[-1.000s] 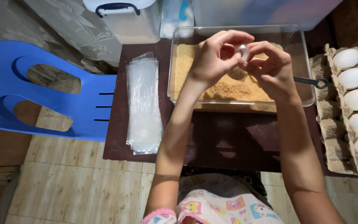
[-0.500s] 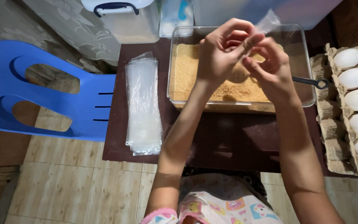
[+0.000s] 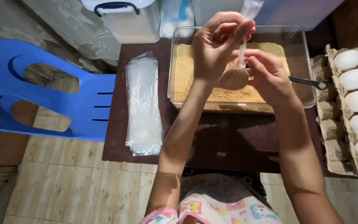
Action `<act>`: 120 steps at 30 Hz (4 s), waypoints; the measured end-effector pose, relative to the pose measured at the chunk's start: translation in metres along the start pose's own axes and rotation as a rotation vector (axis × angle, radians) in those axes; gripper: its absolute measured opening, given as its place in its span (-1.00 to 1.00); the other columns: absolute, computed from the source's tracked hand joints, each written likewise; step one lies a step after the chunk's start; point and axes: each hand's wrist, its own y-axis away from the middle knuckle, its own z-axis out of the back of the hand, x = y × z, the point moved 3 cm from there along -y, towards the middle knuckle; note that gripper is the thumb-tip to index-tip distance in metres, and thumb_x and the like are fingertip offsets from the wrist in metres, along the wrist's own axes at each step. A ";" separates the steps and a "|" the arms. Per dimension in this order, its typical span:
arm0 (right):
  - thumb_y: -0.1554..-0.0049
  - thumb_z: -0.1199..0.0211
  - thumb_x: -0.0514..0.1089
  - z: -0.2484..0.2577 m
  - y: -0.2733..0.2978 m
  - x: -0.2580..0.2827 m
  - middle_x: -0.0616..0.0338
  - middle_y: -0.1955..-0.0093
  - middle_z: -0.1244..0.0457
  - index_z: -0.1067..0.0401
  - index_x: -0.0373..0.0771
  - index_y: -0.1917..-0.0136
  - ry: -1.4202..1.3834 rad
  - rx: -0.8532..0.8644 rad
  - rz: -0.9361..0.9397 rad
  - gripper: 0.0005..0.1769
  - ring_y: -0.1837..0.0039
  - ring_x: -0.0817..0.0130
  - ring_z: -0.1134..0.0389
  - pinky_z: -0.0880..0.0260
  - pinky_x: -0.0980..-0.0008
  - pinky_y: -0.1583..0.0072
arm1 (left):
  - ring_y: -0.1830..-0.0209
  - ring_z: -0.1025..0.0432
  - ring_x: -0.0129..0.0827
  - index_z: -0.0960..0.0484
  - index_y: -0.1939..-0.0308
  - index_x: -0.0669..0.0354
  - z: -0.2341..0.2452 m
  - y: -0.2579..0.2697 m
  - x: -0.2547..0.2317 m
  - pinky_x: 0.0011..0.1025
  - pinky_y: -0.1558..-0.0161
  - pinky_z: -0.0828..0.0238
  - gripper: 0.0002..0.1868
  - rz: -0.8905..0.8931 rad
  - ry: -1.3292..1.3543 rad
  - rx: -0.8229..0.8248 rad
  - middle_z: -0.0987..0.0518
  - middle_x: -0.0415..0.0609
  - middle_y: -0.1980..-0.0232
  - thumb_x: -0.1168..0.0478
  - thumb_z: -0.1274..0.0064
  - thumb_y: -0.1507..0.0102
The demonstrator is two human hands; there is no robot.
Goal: Filling small plastic bags with brown sugar using a spoon from a large container.
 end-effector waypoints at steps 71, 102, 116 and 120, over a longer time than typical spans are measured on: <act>-0.08 -0.24 -0.45 -0.111 0.031 -0.002 0.03 -0.11 -0.21 -0.33 -0.44 -0.44 0.162 0.138 -0.079 -0.37 -0.14 0.22 -0.38 -0.54 0.11 -0.07 | -0.11 -0.56 -0.07 -0.51 -0.31 0.14 0.138 0.126 -0.094 -0.21 -0.05 -0.60 -0.50 0.464 -0.494 0.138 -0.59 0.15 -0.20 0.13 -0.21 -0.31; -0.11 -0.49 -0.22 -0.132 0.073 -0.067 0.23 0.02 -0.40 -0.58 -0.14 -0.09 1.082 -0.217 0.376 -0.73 0.00 0.19 -0.46 -0.53 0.27 -0.01 | 0.10 -0.62 0.09 -0.73 0.02 0.13 0.175 0.145 -0.062 -0.10 0.06 -0.61 -0.64 0.666 -1.047 0.088 -0.73 0.14 0.20 0.13 -0.30 -0.13; -0.19 -0.13 -0.31 -0.234 0.009 -0.064 0.12 -0.15 -0.40 -0.52 -0.26 -0.14 1.178 0.368 0.563 -0.73 -0.05 0.10 -0.39 -0.54 0.15 0.12 | -0.05 -0.53 0.05 -0.65 -0.05 0.06 0.226 0.146 -0.082 -0.07 -0.13 -0.52 -0.68 0.466 -1.280 -0.094 -0.62 0.03 0.00 0.41 -0.12 -0.23; -0.17 -0.15 -0.31 -0.218 -0.005 -0.126 0.11 -0.03 -0.37 -0.53 -0.26 0.01 1.141 0.389 0.662 -0.84 -0.01 0.08 -0.36 -0.54 0.13 0.13 | 0.04 -0.59 -0.02 -0.66 -0.04 0.04 0.243 0.149 -0.068 -0.11 -0.01 -0.59 -0.70 0.543 -1.267 -0.107 -0.65 0.01 0.05 0.39 -0.12 -0.24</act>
